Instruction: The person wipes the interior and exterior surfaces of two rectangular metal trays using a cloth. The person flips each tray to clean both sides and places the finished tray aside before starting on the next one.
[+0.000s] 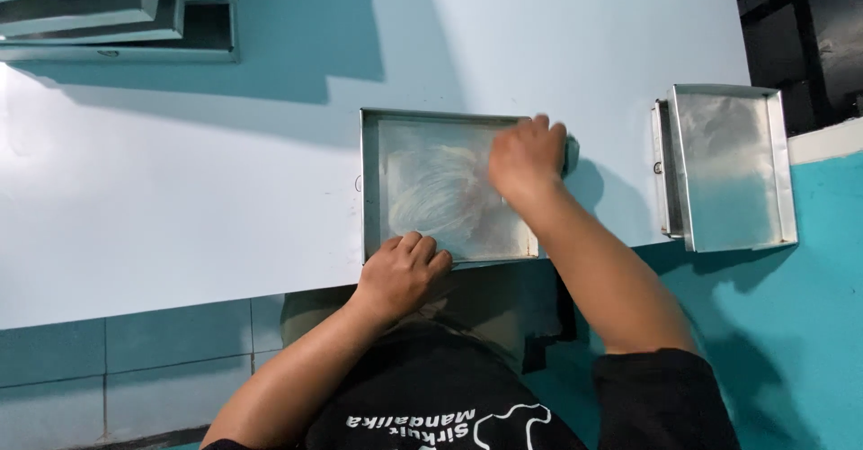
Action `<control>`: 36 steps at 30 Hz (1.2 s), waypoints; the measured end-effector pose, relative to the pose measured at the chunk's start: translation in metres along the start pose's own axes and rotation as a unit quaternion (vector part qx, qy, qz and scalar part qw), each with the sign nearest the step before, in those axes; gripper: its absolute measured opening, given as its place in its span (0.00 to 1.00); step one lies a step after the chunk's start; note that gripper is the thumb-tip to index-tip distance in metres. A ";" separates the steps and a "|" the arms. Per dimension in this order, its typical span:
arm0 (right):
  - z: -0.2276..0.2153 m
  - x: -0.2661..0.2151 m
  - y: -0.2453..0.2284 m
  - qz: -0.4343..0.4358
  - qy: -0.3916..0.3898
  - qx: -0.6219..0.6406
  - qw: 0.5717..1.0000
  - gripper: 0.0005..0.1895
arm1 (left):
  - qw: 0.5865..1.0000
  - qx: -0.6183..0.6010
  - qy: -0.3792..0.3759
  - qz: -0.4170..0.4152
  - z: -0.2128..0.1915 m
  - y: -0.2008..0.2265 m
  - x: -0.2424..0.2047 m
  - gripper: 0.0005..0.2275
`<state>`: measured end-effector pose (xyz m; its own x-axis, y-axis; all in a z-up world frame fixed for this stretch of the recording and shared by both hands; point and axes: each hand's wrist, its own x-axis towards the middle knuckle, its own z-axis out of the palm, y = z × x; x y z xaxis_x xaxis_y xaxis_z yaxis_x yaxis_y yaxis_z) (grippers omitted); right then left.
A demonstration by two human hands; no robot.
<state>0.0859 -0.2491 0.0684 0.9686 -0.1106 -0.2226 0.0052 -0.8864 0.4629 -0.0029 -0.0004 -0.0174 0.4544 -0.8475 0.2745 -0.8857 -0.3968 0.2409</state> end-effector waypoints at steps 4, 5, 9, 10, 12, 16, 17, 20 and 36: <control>-0.020 0.027 0.009 0.021 -0.015 0.058 0.998 0.22 | 1.000 -0.009 -0.001 -0.003 -0.010 0.002 0.002 0.08; -0.021 0.026 0.009 0.010 -0.014 0.059 0.998 0.20 | 1.000 0.003 0.001 -0.004 -0.007 0.001 0.001 0.08; -0.016 0.009 0.006 -0.015 -0.093 0.044 0.995 0.21 | 1.000 0.017 0.003 -0.002 0.001 0.001 -0.002 0.09; -0.025 -0.009 0.001 -0.017 -0.094 0.042 0.995 0.21 | 1.000 0.016 0.004 -0.004 -0.002 0.002 0.000 0.09; -0.042 -0.044 -0.007 -0.067 -0.193 0.020 0.979 0.21 | 1.000 -0.007 0.007 -0.016 -0.007 0.003 0.003 0.10; -0.064 -0.090 -0.010 -0.108 -0.264 0.057 0.957 0.21 | 1.000 -0.003 0.013 -0.011 -0.007 0.001 0.002 0.10; -0.062 -0.091 -0.007 -0.104 -0.267 0.069 0.956 0.22 | 1.000 -0.004 0.016 -0.011 -0.002 0.001 0.001 0.11; -0.063 -0.087 -0.001 -0.094 -0.260 0.084 0.958 0.22 | 1.000 -0.005 0.008 -0.008 -0.002 0.000 0.002 0.12; 0.024 0.019 0.011 -0.168 0.355 0.024 0.919 0.09 | 1.000 -0.004 0.006 0.013 -0.015 -0.001 0.005 0.09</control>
<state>0.0981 -0.2714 0.0487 0.8322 0.4794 0.2787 0.3392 -0.8377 0.4280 0.0019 0.0008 -0.0026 0.4319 -0.8534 0.2919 -0.8966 -0.3712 0.2414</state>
